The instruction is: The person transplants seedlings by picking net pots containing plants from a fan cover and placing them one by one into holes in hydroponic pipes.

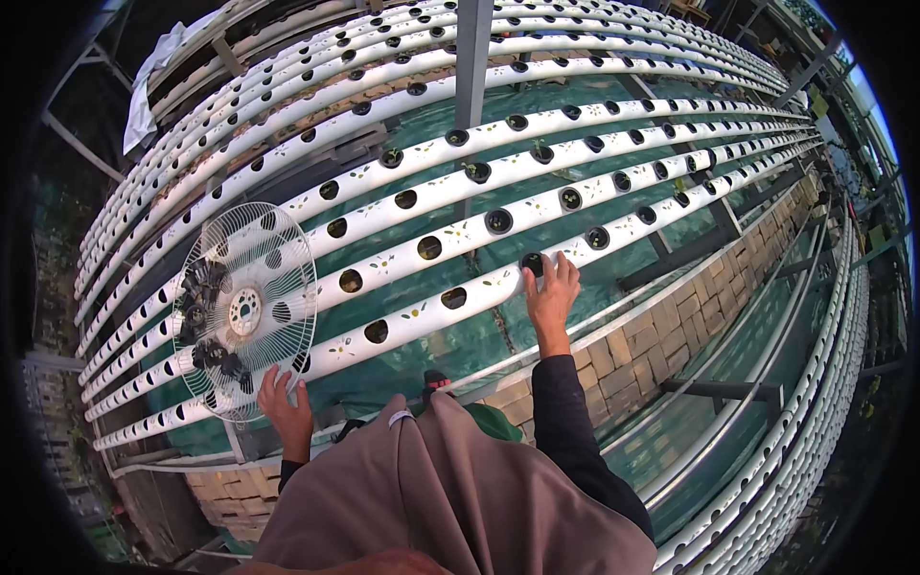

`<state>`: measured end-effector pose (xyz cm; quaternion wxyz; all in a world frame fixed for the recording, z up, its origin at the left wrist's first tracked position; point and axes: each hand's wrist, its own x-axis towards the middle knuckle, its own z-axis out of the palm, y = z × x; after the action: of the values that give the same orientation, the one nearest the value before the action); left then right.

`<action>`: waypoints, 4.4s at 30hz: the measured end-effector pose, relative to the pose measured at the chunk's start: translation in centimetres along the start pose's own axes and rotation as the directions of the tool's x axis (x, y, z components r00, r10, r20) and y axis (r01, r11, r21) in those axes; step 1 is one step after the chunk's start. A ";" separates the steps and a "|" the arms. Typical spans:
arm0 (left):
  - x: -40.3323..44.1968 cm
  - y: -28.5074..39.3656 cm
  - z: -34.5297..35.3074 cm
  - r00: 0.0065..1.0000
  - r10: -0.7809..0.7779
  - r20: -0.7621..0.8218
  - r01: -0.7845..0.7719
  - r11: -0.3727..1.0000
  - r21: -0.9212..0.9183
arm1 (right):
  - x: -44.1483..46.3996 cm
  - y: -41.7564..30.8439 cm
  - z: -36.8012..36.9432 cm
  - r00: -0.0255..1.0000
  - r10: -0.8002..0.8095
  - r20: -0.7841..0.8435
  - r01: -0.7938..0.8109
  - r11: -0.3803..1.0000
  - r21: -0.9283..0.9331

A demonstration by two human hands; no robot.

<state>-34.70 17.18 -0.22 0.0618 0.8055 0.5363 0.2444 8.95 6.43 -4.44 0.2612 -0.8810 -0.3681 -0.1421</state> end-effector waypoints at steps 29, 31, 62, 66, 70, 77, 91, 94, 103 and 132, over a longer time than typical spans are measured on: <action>0.3 -13.6 -8.2 0.972 -0.091 -0.218 0.057 0.986 -0.158 | -2.5 -33.6 0.6 0.799 -0.589 0.122 0.425 0.695 0.580; 0.4 -14.8 -8.6 0.964 -0.121 -0.236 0.088 0.986 -0.144 | -3.8 -37.6 1.2 0.698 -0.697 0.162 0.430 0.589 0.684; 0.6 -14.7 -5.7 0.973 -0.218 -0.073 0.191 0.945 -0.265 | -4.3 -41.8 4.6 0.646 -0.487 0.588 -0.525 0.275 0.805; 1.1 -14.2 -5.7 0.950 -0.312 -0.013 0.284 0.882 -0.376 | -0.9 -34.3 2.0 0.740 -0.250 0.624 -0.604 0.159 0.781; 1.6 -13.9 -5.5 0.922 -0.386 -0.024 0.351 0.861 -0.368 | 1.0 -26.2 2.4 0.829 -0.018 0.558 -0.551 0.134 0.823; 1.7 -13.6 -5.1 0.915 -0.400 -0.042 0.367 0.873 -0.322 | 3.2 -18.1 5.4 0.828 0.238 0.508 -0.543 0.111 0.832; 2.0 -12.9 -4.8 0.920 -0.389 -0.043 0.370 0.901 -0.224 | 8.2 -18.0 13.0 0.837 0.375 0.399 -0.509 0.267 0.818; 1.9 -12.9 -4.7 0.919 -0.392 -0.044 0.374 0.900 -0.223 | 8.1 -17.8 13.4 0.828 0.377 0.415 -0.527 0.271 0.805; 1.9 -12.7 -4.8 0.918 -0.396 -0.029 0.380 0.898 -0.223 | 7.9 -17.6 13.2 0.832 0.353 0.429 -0.532 0.285 0.797; -0.2 -13.4 -4.4 0.968 -0.223 -0.114 0.186 0.946 -0.267 | -11.5 -50.9 9.8 0.237 -0.964 0.121 0.567 0.238 0.788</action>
<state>-47.98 21.88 -1.26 0.1509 0.7113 0.5842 0.3605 -35.16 35.49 0.53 0.2737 -0.4023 -0.8603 0.1524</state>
